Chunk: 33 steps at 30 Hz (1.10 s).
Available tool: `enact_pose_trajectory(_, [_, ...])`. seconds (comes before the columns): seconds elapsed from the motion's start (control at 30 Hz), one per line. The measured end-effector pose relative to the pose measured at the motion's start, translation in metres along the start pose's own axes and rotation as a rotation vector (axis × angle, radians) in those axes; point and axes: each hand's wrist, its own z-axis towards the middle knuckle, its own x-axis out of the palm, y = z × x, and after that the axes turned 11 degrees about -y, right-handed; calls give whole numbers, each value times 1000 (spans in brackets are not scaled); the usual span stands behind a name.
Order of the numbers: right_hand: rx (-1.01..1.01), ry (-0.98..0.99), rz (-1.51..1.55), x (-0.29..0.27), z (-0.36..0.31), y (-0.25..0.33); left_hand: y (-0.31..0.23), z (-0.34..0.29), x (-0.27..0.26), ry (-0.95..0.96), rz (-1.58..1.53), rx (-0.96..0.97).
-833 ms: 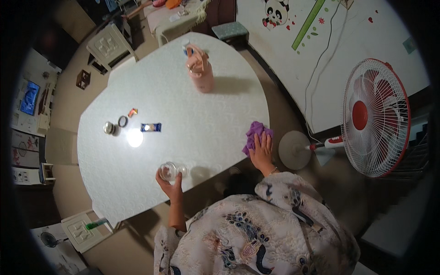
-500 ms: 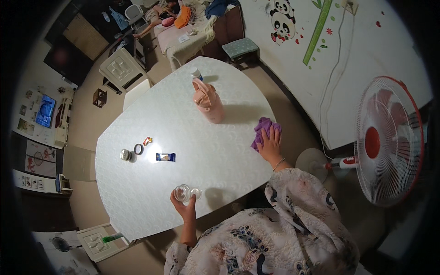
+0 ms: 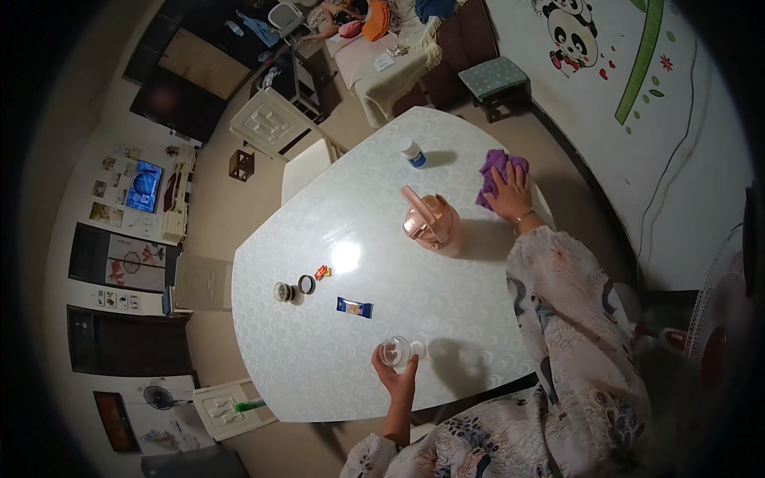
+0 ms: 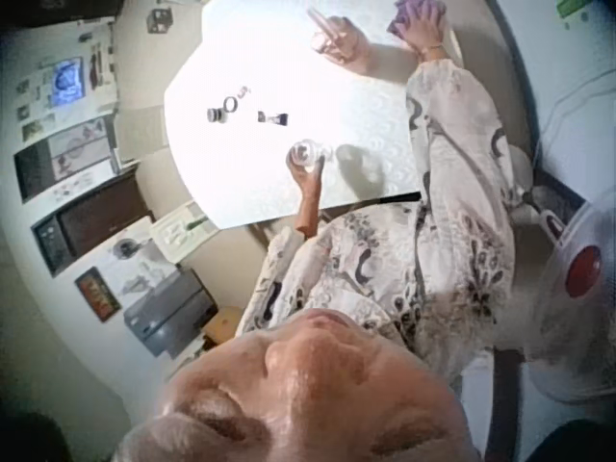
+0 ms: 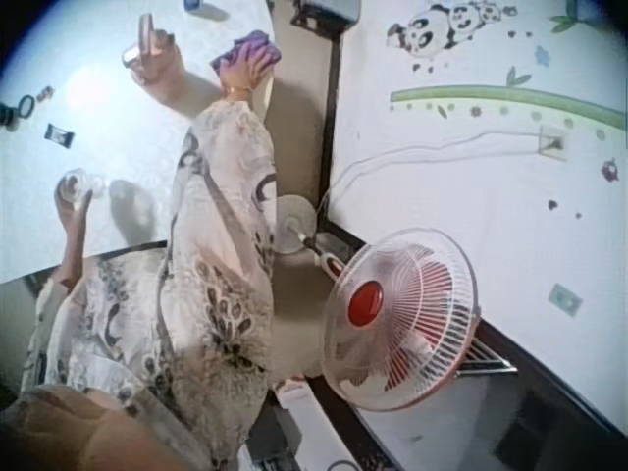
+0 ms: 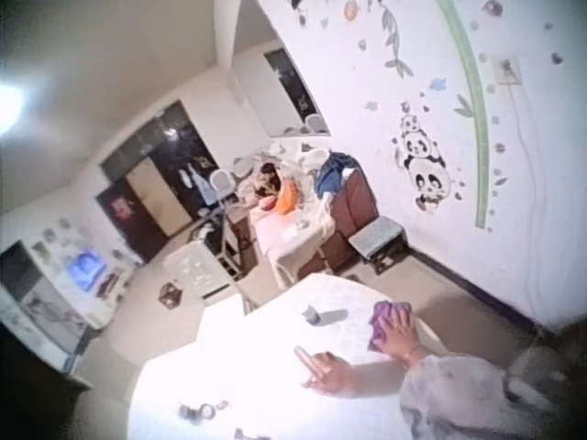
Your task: The person wipes a white dining table with a purple cloth, moving items like a glass, a pink thermos, and small containers aside to clean underneath. The person cleans the tabletop and the table's edge and underside.
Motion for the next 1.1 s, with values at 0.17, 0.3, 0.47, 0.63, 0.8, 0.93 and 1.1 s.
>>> enact_pose_trajectory(0.17, [-167, -37, 16, 8, -18, 4, 20, 29, 15, -76, 82, 142])
enact_pose_trajectory(0.3, [-361, -165, 57, 4, -96, 9, 24, 53, 15, -164, 58, 191])
enact_pose_trajectory(0.47, [-387, 132, 58, -45, -207, 25, 35, 85, -13, -325, 60, 162])
enact_pose_trajectory(0.63, [-392, 279, -2, -78, -276, 5, 70, 99, -60, -463, 128, 97])
enact_pose_trajectory(0.8, [-300, 228, -96, -77, -284, 7, 95, 134, -83, -484, 238, 106])
enact_pose_trajectory(0.93, [-413, 139, -90, -40, -258, 40, 129, 161, -90, -480, 163, 109])
enact_pose_trajectory(1.1, [-508, 189, 69, 7, -233, 143, 124, 169, -96, -385, 64, 109])
